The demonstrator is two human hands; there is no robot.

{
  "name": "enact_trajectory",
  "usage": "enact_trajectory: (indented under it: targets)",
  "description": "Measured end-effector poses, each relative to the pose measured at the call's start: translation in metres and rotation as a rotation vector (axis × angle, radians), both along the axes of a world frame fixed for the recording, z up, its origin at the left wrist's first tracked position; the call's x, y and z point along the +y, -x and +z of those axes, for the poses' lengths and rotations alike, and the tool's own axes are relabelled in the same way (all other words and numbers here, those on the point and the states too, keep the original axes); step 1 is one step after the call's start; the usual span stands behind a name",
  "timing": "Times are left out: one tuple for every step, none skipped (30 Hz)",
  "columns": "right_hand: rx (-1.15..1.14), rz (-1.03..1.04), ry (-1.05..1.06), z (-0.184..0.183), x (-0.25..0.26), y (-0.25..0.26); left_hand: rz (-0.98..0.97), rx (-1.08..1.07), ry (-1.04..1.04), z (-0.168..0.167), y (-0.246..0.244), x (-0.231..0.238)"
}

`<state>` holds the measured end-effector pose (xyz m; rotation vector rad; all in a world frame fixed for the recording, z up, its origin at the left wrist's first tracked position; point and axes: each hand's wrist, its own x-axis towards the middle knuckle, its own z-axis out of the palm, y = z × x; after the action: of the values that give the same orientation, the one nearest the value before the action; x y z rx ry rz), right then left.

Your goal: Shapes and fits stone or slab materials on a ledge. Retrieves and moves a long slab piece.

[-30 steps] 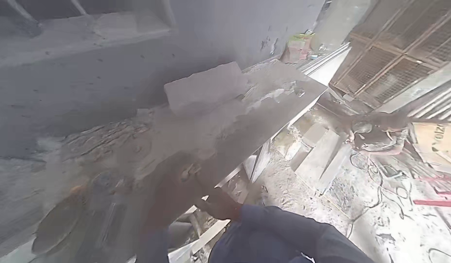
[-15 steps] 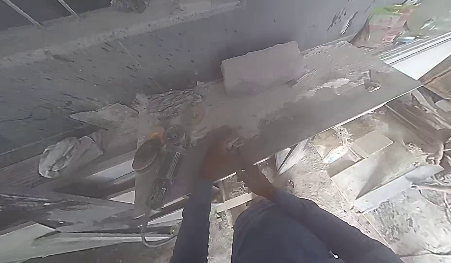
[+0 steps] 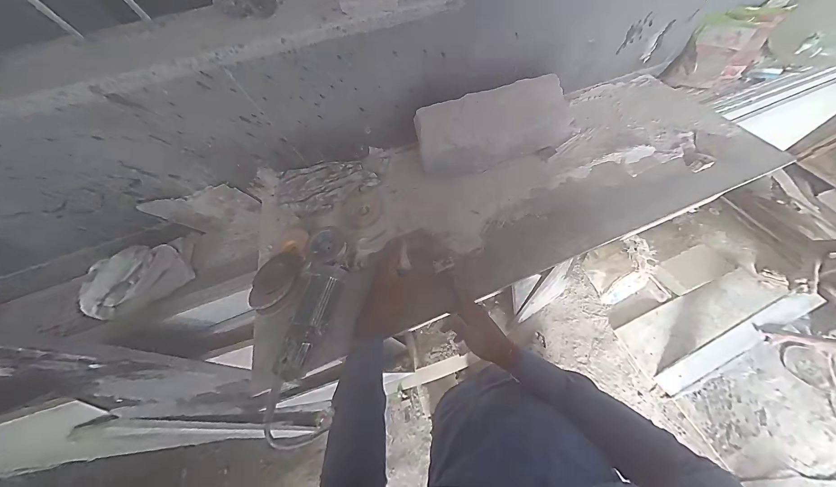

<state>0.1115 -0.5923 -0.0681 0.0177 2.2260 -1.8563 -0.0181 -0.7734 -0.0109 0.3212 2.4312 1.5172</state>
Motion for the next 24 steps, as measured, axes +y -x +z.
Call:
enact_trajectory:
  targets:
    - [-0.003,-0.004,0.027,0.002,0.004,-0.004,0.083,-0.037,-0.070,0.006,-0.007,-0.004]
    - [0.002,-0.007,0.049,0.005,0.008,-0.009,0.144,-0.049,-0.136,0.011,-0.014,-0.008]
    - [0.020,-0.014,0.058,0.005,0.012,-0.014,0.189,-0.041,-0.181,0.015,-0.021,-0.010]
    - [0.060,-0.020,0.049,0.005,0.016,-0.020,0.207,-0.037,-0.196,0.019,-0.031,-0.009]
    - [0.100,-0.021,0.031,0.006,0.020,-0.025,0.210,-0.043,-0.190,0.023,-0.042,-0.006]
    - [0.152,-0.022,0.011,0.010,0.022,-0.029,0.199,-0.063,-0.187,0.025,-0.054,0.000]
    - [0.199,-0.022,-0.009,0.016,0.023,-0.032,0.181,-0.101,-0.195,0.027,-0.067,0.009]
    - [0.245,-0.032,-0.026,0.021,0.023,-0.035,0.159,-0.133,-0.213,0.027,-0.080,0.020]
    - [0.290,-0.056,-0.037,0.024,0.023,-0.037,0.131,-0.148,-0.278,0.025,-0.092,0.031]
    - [0.334,-0.087,-0.043,0.026,0.022,-0.039,0.113,-0.173,-0.351,0.023,-0.103,0.042]
    - [0.385,-0.128,-0.056,0.026,0.021,-0.041,0.108,-0.188,-0.423,0.020,-0.112,0.053]
    - [0.435,-0.173,-0.085,0.025,0.021,-0.042,0.118,-0.179,-0.484,0.018,-0.120,0.063]
    - [0.470,-0.222,-0.116,0.024,0.021,-0.044,0.128,-0.170,-0.533,0.013,-0.127,0.071]
    - [0.493,-0.261,-0.131,0.022,0.022,-0.047,0.137,-0.171,-0.550,0.009,-0.132,0.078]
    - [0.508,-0.288,-0.142,0.021,0.025,-0.050,0.130,-0.172,-0.553,0.005,-0.137,0.083]
    - [0.512,-0.305,-0.156,0.021,0.028,-0.052,0.100,-0.160,-0.547,0.001,-0.139,0.086]
    - [0.504,-0.321,-0.168,0.022,0.030,-0.053,0.066,-0.129,-0.531,-0.003,-0.140,0.088]
    - [0.481,-0.339,-0.192,0.024,0.032,-0.055,0.039,-0.050,-0.498,-0.008,-0.140,0.086]
    - [0.446,-0.368,-0.240,0.024,0.035,-0.057,0.037,0.071,-0.417,-0.013,-0.138,0.081]
    - [0.398,-0.402,-0.294,0.025,0.037,-0.057,0.069,0.218,-0.293,-0.016,-0.132,0.074]
    - [0.348,-0.435,-0.326,0.026,0.042,-0.057,0.107,0.373,-0.155,-0.018,-0.122,0.066]
    - [0.304,-0.462,-0.360,0.026,0.046,-0.057,0.119,0.516,-0.005,-0.019,-0.109,0.056]
    - [0.278,-0.475,-0.388,0.026,0.051,-0.057,0.105,0.606,0.144,-0.020,-0.094,0.044]
    - [0.272,-0.479,-0.411,0.025,0.055,-0.056,0.051,0.618,0.295,-0.016,-0.080,0.035]
